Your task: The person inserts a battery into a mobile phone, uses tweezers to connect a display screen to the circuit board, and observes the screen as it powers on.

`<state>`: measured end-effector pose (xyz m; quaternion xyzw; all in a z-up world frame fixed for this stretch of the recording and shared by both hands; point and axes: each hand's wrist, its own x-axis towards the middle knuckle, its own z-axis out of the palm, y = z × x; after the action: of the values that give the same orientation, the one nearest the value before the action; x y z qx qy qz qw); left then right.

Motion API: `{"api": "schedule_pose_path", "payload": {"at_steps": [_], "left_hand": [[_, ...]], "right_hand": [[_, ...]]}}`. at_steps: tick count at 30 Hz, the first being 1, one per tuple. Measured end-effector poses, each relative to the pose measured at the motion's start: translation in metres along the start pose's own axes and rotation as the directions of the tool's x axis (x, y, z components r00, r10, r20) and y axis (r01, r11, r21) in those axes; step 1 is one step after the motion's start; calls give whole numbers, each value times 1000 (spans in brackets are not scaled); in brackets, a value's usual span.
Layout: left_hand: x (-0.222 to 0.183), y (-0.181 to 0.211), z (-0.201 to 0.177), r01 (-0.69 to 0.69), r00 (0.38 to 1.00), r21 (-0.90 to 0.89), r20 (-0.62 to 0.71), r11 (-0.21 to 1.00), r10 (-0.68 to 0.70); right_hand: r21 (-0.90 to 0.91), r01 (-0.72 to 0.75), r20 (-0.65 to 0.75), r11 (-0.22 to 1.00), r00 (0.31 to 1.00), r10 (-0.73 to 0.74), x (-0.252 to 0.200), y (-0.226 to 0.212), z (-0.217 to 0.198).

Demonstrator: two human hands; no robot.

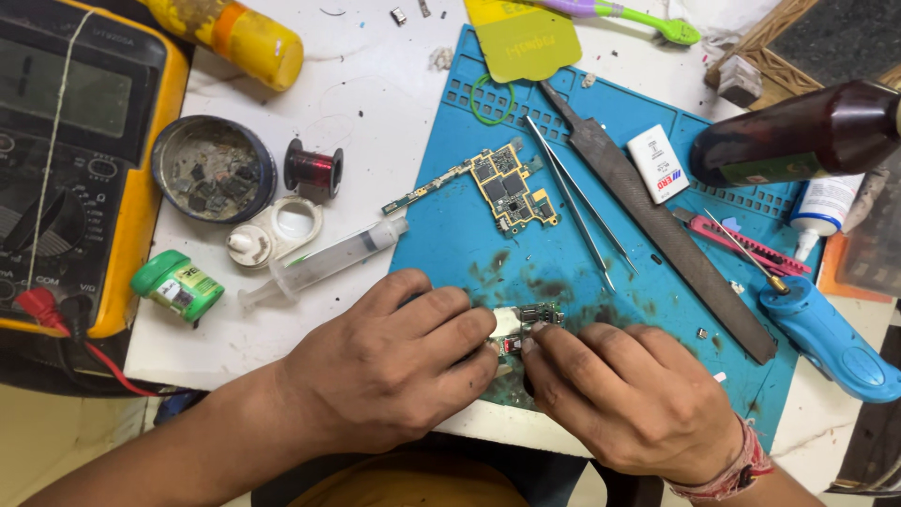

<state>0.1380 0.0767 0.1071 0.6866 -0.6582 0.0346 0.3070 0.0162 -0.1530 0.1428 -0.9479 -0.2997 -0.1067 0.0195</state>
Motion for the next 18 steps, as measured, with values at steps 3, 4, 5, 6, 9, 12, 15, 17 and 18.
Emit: {"api": "schedule_pose_path", "payload": {"at_steps": [3, 4, 5, 6, 9, 12, 15, 17, 18], "left_hand": [[-1, 0, 1, 1, 1000, -13, -8, 1000, -1], [-2, 0, 1, 3, 1000, -13, -10, 1000, -3], [-2, 0, 1, 3, 1000, -14, -13, 1000, -3], [-2, 0, 1, 2, 1000, -16, -15, 1000, -3], [-2, 0, 2, 5, 1000, -6, -26, 1000, -5], [-2, 0, 1, 10, 1000, -25, -16, 1000, -10], [-1, 0, 1, 16, 1000, -42, -20, 999, -17], [-1, -1, 0, 15, 1000, -44, -17, 999, -16], [0, -1, 0, 13, 1000, -43, -15, 999, -14]], "right_hand": [[31, -3, -21, 1000, 1000, 4, 0, 1, 1], [30, 0, -19, 1000, 1000, 1, 0, 1, 1], [36, -9, -19, 999, 1000, 10, 0, 1, 1], [43, -19, -17, 999, 1000, 20, 0, 1, 1], [68, -23, -17, 997, 1000, 24, 0, 2, 2], [81, -25, -3, 996, 1000, 25, -1, 4, 1], [103, -47, 3, 994, 999, 46, -1, 4, 2], [102, -39, 5, 994, 999, 38, -1, 5, 2], [100, -30, 5, 994, 1000, 29, -1, 5, 1]]}}
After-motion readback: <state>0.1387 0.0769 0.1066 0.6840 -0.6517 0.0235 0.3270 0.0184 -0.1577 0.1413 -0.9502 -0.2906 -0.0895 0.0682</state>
